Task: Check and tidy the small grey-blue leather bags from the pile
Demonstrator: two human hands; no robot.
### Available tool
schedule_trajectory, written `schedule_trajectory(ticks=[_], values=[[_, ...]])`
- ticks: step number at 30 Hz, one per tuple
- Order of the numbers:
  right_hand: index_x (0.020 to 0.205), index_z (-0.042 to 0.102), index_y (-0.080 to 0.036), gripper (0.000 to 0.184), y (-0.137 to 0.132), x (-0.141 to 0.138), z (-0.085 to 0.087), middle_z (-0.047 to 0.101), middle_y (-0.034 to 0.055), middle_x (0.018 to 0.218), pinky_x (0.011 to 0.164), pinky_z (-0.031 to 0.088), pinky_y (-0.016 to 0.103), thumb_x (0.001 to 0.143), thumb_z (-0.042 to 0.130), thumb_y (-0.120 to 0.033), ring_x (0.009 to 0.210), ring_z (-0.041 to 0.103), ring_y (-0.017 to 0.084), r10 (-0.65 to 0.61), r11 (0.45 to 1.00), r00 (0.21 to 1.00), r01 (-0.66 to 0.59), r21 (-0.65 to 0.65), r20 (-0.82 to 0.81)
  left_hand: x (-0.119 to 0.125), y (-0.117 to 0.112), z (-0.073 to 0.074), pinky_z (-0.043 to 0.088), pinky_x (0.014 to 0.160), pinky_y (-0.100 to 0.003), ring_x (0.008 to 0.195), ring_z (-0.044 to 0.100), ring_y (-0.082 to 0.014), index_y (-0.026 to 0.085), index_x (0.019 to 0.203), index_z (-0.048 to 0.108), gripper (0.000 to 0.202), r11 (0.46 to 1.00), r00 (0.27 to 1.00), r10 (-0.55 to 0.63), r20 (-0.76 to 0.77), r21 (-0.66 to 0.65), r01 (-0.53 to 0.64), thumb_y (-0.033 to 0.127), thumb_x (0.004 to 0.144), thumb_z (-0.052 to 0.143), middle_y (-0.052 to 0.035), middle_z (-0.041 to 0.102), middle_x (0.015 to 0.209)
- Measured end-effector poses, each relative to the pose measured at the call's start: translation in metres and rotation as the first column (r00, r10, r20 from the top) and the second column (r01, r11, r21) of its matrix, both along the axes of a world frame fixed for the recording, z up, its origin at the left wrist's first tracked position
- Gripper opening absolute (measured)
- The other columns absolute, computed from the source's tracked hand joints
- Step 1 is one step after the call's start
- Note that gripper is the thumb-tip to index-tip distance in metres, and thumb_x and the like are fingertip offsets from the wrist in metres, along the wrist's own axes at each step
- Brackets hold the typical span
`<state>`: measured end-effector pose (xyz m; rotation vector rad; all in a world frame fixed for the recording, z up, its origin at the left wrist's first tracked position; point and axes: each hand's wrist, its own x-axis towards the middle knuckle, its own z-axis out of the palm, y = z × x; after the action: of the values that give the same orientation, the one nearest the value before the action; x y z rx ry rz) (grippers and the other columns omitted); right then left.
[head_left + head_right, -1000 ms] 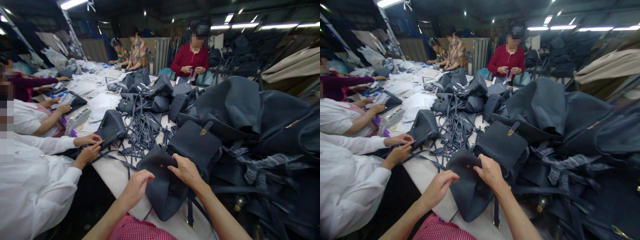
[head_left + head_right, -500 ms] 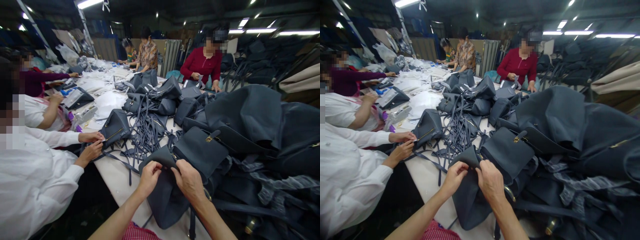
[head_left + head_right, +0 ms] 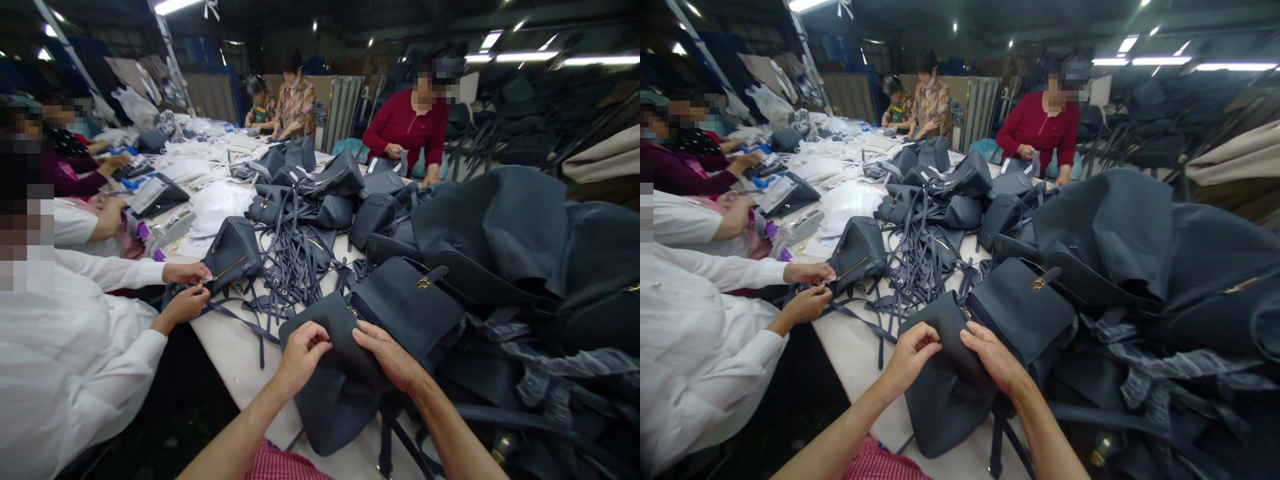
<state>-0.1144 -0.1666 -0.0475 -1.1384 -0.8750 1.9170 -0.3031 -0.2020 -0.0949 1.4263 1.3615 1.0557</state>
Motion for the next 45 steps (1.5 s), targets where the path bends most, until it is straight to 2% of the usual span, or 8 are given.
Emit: schedule_trajectory(ticks=[3,18,24,27,31,35,41,45], values=[[0.102,0.071,-0.018,0.032,0.001,0.003,0.000,0.077,0.0026,0.087,0.070,0.052,0.030,0.078,0.074,-0.040,0.070,0.069,0.019,0.219,0.976,0.976,-0.218,0.019,-0.006,-0.004,0.004,0.005,0.040,0.066,-0.024,0.070,0.052,-0.0144,0.019,0.070,0.057,0.009,0.997,0.995,-0.068,-0.073,0.039,0.071,0.019,0.079,0.058,0.0006,0.054,0.072],[0.083,0.068,-0.019,0.026,0.003,0.004,-0.004,0.071,-0.0017,0.070,0.059,0.047,0.024,0.073,0.078,-0.041,0.059,0.062,0.014,0.259,0.966,0.966,-0.259,-0.009,-0.006,-0.011,0.008,0.010,0.040,0.073,-0.028,0.079,0.052,-0.0175,0.020,0.080,0.051,0.019,0.905,0.832,-0.275,-0.482,0.162,0.393,0.015,0.093,0.037,-0.0032,0.054,0.082],[0.090,0.069,-0.021,0.029,0.008,0.002,-0.004,0.075,0.0006,0.082,0.071,0.050,0.031,0.074,0.076,-0.044,0.066,0.065,0.017,0.260,0.966,0.966,-0.260,0.007,-0.013,-0.034,-0.028,0.012,0.040,0.069,-0.029,0.073,0.052,-0.0178,0.019,0.074,0.055,0.016,0.796,0.603,-0.463,-0.650,-0.005,0.605,0.019,0.089,0.052,-0.0017,0.058,0.075],[0.091,0.069,-0.022,0.026,0.008,0.001,-0.010,0.075,0.0014,0.083,0.074,0.050,0.033,0.077,0.073,-0.044,0.069,0.067,0.019,0.284,0.959,0.958,-0.284,0.006,-0.034,-0.053,-0.049,0.016,0.041,0.076,-0.034,0.079,0.055,-0.0210,0.018,0.065,0.057,0.028,0.799,0.460,-0.503,-0.732,-0.192,0.569,0.035,0.086,0.064,-0.0027,0.060,0.074],[0.091,0.068,-0.022,0.023,0.006,-0.002,-0.017,0.074,0.0018,0.081,0.074,0.050,0.033,0.081,0.069,-0.043,0.073,0.067,0.020,0.314,0.949,0.948,-0.314,0.010,-0.057,-0.048,-0.051,0.027,0.041,0.079,-0.033,0.088,0.054,-0.0200,0.018,0.081,0.059,0.007,0.948,0.712,-0.263,-0.651,-0.038,0.316,0.019,0.085,0.064,-0.0031,0.061,0.088],[0.089,0.067,-0.022,0.023,0.002,-0.005,-0.016,0.074,0.0012,0.081,0.071,0.050,0.031,0.081,0.069,-0.044,0.070,0.066,0.018,0.326,0.945,0.945,-0.326,0.017,-0.029,-0.018,-0.035,0.031,0.042,0.073,-0.027,0.078,0.054,-0.0153,0.019,0.080,0.051,0.016,0.995,0.927,-0.012,-0.375,0.087,0.048,0.010,0.080,0.064,0.0009,0.055,0.081],[0.087,0.067,-0.021,0.033,-0.002,-0.003,-0.011,0.072,0.0010,0.077,0.067,0.051,0.031,0.074,0.072,-0.051,0.067,0.063,0.018,0.320,0.945,0.945,-0.323,0.042,0.073,-0.006,-0.023,0.020,0.043,0.071,-0.026,0.077,0.054,-0.0149,0.019,0.081,0.055,0.011,0.959,0.937,-0.026,-0.348,0.256,0.121,0.010,0.086,0.055,-0.0007,0.055,0.081],[0.084,0.067,-0.020,0.034,-0.001,-0.001,-0.011,0.070,0.0018,0.074,0.067,0.051,0.033,0.071,0.074,-0.052,0.067,0.063,0.019,0.286,0.950,0.948,-0.299,0.087,0.140,-0.012,-0.016,0.021,0.044,0.073,-0.026,0.081,0.055,-0.0160,0.019,0.082,0.055,0.014,0.912,0.783,-0.178,-0.596,0.199,0.359,0.013,0.093,0.047,-0.0025,0.056,0.084]])
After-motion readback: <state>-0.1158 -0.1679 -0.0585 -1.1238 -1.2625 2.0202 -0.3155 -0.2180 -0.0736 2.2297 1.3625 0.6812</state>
